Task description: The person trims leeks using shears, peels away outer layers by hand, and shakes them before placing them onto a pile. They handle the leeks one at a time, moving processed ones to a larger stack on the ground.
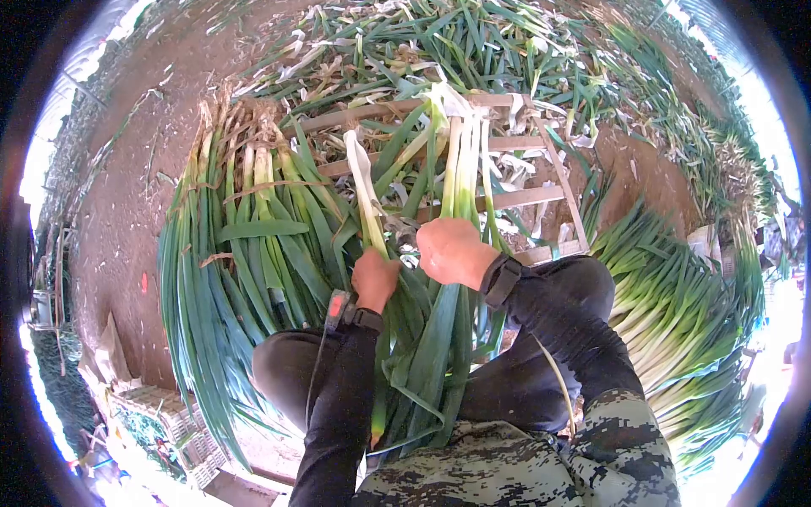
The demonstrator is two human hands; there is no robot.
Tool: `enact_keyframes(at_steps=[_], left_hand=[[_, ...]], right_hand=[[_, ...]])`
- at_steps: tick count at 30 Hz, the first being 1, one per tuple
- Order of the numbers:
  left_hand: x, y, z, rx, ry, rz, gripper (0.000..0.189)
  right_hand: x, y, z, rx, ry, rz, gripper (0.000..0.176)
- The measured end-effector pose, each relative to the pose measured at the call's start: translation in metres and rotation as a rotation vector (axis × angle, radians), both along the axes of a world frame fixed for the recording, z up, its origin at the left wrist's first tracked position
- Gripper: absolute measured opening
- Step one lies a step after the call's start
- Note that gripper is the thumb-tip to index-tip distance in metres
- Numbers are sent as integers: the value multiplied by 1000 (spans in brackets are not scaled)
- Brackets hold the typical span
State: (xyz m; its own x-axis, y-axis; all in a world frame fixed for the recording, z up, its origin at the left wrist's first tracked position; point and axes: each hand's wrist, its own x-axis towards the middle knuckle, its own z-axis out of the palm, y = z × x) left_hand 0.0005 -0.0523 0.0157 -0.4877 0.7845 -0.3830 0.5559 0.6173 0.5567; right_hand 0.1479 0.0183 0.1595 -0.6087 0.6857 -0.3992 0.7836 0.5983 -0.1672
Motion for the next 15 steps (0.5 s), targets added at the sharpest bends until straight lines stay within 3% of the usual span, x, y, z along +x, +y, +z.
enact_keyframes(at_steps=[4,5,8,9,12,15], left_hand=[[-19,3,5,133,-314,137,54],[-25,5,-34,228,-456,230,62],[-30,4,-23,333,-712,282,60],[-31,3,-3,379,-933,291,58],[-33,3,20,380,-986,268,54],[-32,3,9,343,-613,178,50]], right_hand=[[3,7,-3,2,-42,-46,19],[3,8,-1,3,-55,-58,18],[4,10,1,2,-8,-52,19],[3,9,6,-17,-13,-49,20],[2,4,17,-56,-7,-32,22],[10,-3,16,-65,59,5,24]])
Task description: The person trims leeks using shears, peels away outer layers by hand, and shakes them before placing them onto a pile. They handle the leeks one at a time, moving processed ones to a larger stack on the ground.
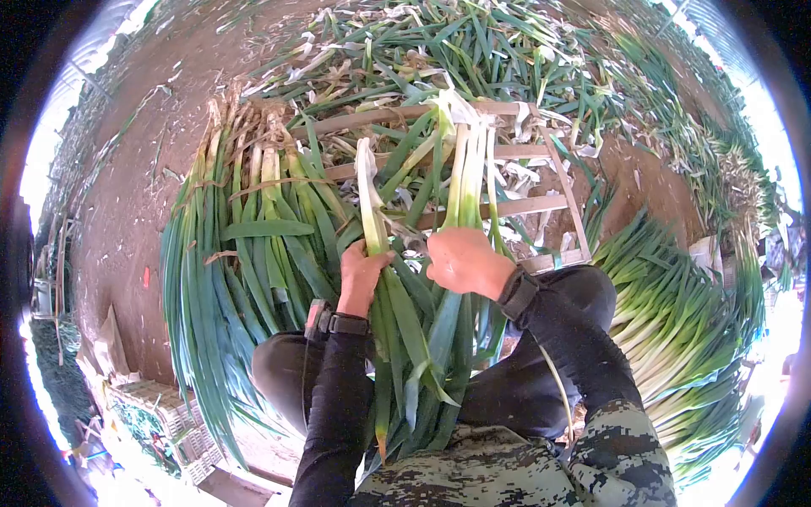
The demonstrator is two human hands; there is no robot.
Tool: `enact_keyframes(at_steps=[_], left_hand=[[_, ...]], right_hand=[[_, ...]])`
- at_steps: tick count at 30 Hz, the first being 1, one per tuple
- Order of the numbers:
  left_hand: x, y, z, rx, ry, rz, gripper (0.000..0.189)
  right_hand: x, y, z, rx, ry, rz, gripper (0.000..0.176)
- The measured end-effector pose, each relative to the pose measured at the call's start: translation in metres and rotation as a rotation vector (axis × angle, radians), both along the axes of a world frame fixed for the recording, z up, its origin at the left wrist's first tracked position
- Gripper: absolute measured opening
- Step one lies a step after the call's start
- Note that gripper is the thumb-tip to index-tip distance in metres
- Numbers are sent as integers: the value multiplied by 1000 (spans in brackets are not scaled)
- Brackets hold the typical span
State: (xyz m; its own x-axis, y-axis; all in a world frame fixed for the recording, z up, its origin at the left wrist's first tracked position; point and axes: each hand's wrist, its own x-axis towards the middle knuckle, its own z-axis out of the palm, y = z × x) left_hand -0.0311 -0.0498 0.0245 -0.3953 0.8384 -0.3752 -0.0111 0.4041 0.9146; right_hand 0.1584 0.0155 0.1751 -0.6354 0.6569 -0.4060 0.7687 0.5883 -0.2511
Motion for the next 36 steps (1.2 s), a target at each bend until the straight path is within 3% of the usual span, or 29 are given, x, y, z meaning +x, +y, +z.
enact_keyframes(at_steps=[10,18,21,24,29,31,33,36], left_hand=[[16,-11,42,-114,347,-67,49],[10,-13,35,-64,184,-14,50],[4,-14,23,78,-98,9,42],[3,-14,34,40,-270,76,38],[-15,-19,67,150,-752,32,22],[-11,-22,108,154,-833,3,24],[-7,-17,115,136,-849,-57,24],[5,-2,122,77,-854,-97,27]], right_hand=[[-10,10,-19,154,24,-32,18],[-67,57,-43,246,62,-82,15],[-80,68,-56,257,59,-94,15],[-83,68,-55,218,30,-108,17],[-23,63,-22,188,-16,-205,23],[24,60,-13,247,-11,-358,25],[69,58,-4,211,-76,-546,24],[153,61,-44,445,-121,-701,24]])
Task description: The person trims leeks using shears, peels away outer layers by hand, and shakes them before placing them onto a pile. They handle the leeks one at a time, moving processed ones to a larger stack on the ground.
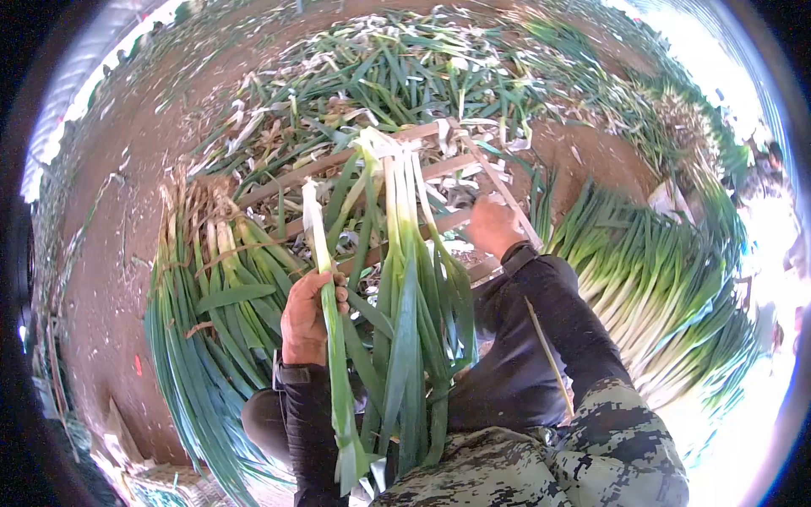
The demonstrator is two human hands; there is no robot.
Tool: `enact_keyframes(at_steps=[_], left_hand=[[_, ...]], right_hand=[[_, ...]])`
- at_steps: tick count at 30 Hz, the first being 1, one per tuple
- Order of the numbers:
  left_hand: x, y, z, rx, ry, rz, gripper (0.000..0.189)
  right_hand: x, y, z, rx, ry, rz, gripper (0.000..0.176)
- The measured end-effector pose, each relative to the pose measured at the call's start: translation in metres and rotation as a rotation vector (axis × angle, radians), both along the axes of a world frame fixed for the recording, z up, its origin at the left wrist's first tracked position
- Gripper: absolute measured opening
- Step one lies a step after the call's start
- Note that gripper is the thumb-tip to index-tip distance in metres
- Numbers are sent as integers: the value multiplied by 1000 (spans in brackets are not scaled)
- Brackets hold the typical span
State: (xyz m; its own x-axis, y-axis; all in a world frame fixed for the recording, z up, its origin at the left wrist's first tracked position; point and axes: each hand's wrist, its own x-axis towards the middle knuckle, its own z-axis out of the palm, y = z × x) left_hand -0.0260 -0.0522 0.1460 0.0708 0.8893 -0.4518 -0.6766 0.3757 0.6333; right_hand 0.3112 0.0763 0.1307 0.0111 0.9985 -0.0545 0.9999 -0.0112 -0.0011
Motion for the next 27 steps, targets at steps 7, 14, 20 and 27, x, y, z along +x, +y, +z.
enact_keyframes(at_steps=[7,14,20,27], left_hand=[[56,-8,47,86,16,-180,50],[96,60,43,128,360,-260,37],[113,94,-122,0,1040,-343,28],[127,159,-113,81,1471,-477,47]], right_hand=[[59,-35,-38,-356,-242,52,41],[52,-21,-87,-189,-251,234,30],[21,5,-77,-164,493,161,36],[8,35,-115,-268,947,-117,56]])
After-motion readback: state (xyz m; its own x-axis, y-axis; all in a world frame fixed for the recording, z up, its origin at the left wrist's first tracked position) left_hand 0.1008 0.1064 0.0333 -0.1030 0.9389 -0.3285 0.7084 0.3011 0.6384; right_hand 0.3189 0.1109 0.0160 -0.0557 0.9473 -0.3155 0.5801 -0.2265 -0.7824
